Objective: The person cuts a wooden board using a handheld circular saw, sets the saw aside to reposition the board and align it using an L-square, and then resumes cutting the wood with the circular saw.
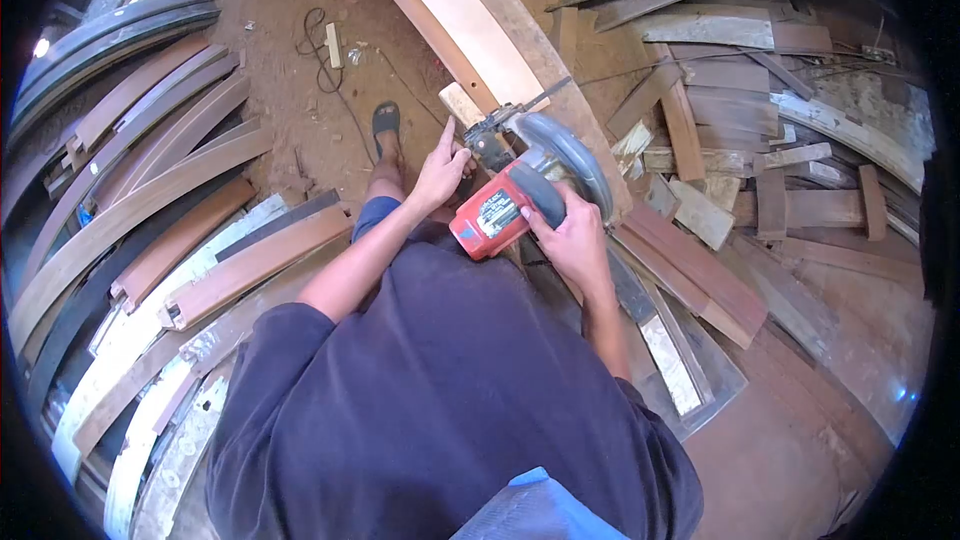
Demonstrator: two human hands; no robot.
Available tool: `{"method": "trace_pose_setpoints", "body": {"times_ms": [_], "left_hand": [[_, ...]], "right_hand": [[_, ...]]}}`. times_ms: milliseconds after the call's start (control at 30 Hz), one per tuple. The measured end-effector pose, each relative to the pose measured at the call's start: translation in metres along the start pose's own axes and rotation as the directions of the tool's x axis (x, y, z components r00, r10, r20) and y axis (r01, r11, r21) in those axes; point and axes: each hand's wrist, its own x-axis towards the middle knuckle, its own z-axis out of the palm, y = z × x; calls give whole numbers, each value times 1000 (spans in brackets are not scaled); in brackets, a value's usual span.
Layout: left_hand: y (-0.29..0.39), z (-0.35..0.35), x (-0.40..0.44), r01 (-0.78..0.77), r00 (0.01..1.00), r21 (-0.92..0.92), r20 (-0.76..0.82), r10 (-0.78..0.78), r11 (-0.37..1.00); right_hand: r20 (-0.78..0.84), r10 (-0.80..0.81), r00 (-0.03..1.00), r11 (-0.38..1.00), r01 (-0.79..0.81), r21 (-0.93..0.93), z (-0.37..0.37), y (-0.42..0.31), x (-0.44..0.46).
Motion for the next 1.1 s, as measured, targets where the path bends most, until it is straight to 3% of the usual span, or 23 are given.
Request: {"method": "trace_pose_setpoints", "body": {"times_ms": [33, 167, 233, 333, 433, 767, 867, 1100], "left_hand": [[-2, 4, 1, -9, 999, 78, -33, 11, 997], [-4, 5, 6, 56, 997, 113, -62, -50, 992], [-3, 5, 10, -27, 993, 277, -101, 57, 960], [-3, 0, 17, -37, 992, 303, -102, 71, 952], [-5, -5, 20, -52, 990, 341, -109, 94, 939], [-4, -13, 29, -13, 993, 271, -112, 45, 962], [-24, -22, 46, -98, 982, 356, -114, 148, 929], [8, -26, 40, 13, 991, 298, -132, 28, 954]], "right_hand": [[2, -1, 1000, 1000, 1, 0, 4, 1, 0], [-39, -45, 998, 999, 45, 12, 22, 7, -3], [-68, -64, 996, 994, 70, 88, 23, 6, -2], [-84, -56, 995, 998, 55, -9, 27, 1, 4], [-21, -16, 1000, 999, 17, 34, 25, -9, 9], [52, -34, 998, 994, 28, 110, 19, -9, 22], [73, 21, 997, 995, -27, 91, 23, -12, 32], [42, -4, 999, 995, 0, 95, 22, -27, 39]]}}
